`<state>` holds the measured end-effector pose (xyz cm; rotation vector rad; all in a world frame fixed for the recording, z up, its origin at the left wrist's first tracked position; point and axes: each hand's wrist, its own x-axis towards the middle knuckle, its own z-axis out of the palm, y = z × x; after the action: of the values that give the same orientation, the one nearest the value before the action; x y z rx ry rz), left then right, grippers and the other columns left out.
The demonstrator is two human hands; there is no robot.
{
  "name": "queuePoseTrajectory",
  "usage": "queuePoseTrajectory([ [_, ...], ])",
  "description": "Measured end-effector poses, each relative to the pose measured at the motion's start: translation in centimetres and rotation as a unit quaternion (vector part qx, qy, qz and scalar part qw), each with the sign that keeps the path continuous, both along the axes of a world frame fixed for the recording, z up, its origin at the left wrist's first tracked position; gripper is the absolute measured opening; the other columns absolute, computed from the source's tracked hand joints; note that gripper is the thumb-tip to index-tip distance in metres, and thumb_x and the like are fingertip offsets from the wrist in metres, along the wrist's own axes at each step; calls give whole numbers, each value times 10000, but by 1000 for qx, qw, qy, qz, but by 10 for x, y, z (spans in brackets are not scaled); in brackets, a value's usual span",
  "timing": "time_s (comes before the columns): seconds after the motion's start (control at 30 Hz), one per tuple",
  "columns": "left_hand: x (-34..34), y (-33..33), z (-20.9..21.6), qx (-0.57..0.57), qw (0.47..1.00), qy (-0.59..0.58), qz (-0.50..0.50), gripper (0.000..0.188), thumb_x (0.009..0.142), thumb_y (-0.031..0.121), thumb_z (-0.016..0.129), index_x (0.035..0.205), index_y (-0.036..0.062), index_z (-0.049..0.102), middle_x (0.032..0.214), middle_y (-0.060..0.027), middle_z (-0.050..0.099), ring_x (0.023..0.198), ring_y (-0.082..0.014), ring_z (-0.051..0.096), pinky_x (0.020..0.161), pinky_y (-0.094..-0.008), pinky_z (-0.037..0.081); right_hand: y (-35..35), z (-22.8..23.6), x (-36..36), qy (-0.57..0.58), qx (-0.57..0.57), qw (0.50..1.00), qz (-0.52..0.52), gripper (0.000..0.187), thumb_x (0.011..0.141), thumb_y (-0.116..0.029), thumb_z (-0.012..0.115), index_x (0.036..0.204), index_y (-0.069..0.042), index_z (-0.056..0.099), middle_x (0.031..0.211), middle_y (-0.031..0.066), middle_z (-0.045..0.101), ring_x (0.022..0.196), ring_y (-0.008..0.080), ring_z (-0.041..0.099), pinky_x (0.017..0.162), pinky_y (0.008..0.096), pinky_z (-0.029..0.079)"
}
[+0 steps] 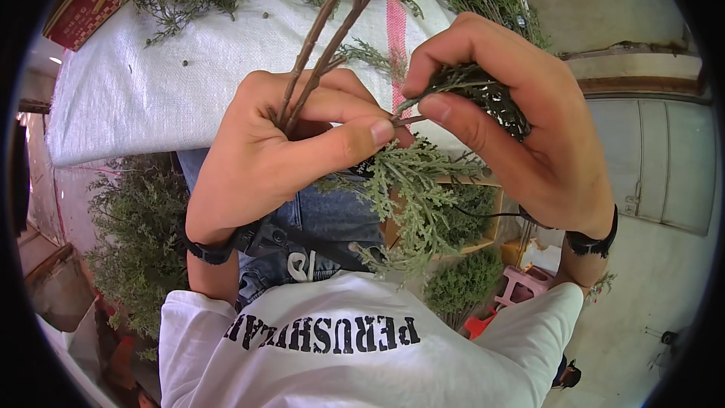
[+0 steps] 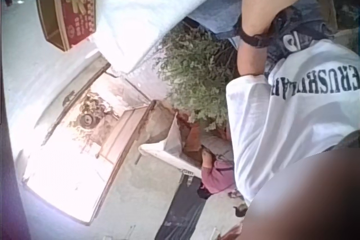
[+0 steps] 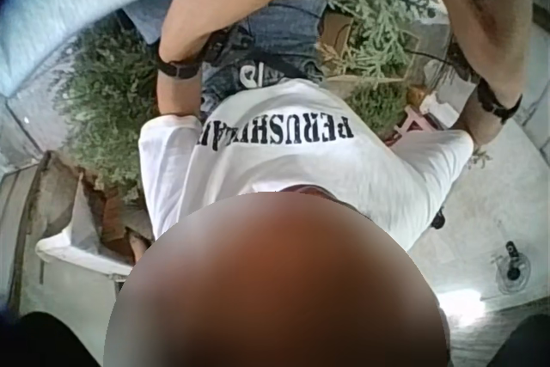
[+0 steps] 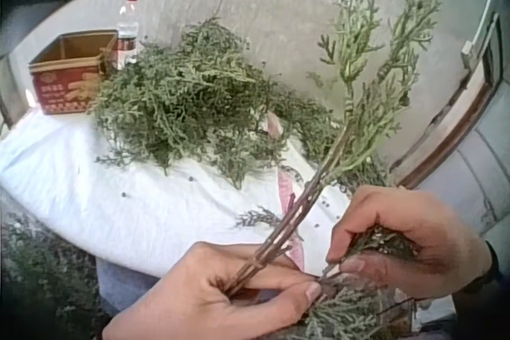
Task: The person picks up a branch and removes small sprigs from it by hand, then fastens the sprigs to a long stem one at a time. They repeat this process with several branches, attaching the greenery to the stem to create a decorative garland.
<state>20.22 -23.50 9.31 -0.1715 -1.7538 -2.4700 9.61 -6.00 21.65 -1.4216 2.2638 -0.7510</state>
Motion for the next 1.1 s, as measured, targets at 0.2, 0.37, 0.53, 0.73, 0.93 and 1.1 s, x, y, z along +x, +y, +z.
queuePoseTrajectory([
  [0.2,-2,-1,-1,-23,1000,-12,1,121,888,85,749,933,-17,794,777,-24,655,664,-65,535,575,-242,392,2,-4,-5,6,4,1000,20,126,933,-43,652,1032,10,596,979,67,558,861,140,493,756,258,386],
  [0.37,-5,1,-3,-32,999,1,-1,115,880,67,737,927,-21,794,774,-31,655,668,-71,545,577,-247,401,5,-6,-6,14,10,1000,21,130,915,-19,665,1026,10,604,972,75,571,860,152,508,763,263,396],
  [0.53,-9,4,-6,-31,999,11,4,113,873,53,729,927,-28,788,770,-38,656,661,-75,548,570,-252,405,9,-12,-6,77,-12,997,16,157,868,25,697,1007,12,624,957,86,600,860,173,542,766,279,425],
  [0.73,-12,7,-5,-47,999,2,5,108,876,51,738,934,-28,784,750,-36,643,649,-70,539,557,-248,395,11,-17,-10,87,-31,995,32,163,839,42,713,981,16,638,943,91,621,853,186,567,756,289,444],
  [0.93,-12,8,-3,-60,998,-4,13,100,885,53,745,935,-26,782,734,-22,628,640,-57,526,546,-237,377,14,-23,-11,117,-52,991,38,154,828,51,711,963,21,642,921,95,629,824,191,578,737,291,450],
  [1.1,-11,11,-5,-71,997,-15,13,98,888,53,742,929,-27,781,742,-21,639,637,-57,524,547,-235,375,16,-27,-16,75,-57,995,45,143,826,47,704,954,25,643,912,94,628,817,188,578,733,292,452],
])
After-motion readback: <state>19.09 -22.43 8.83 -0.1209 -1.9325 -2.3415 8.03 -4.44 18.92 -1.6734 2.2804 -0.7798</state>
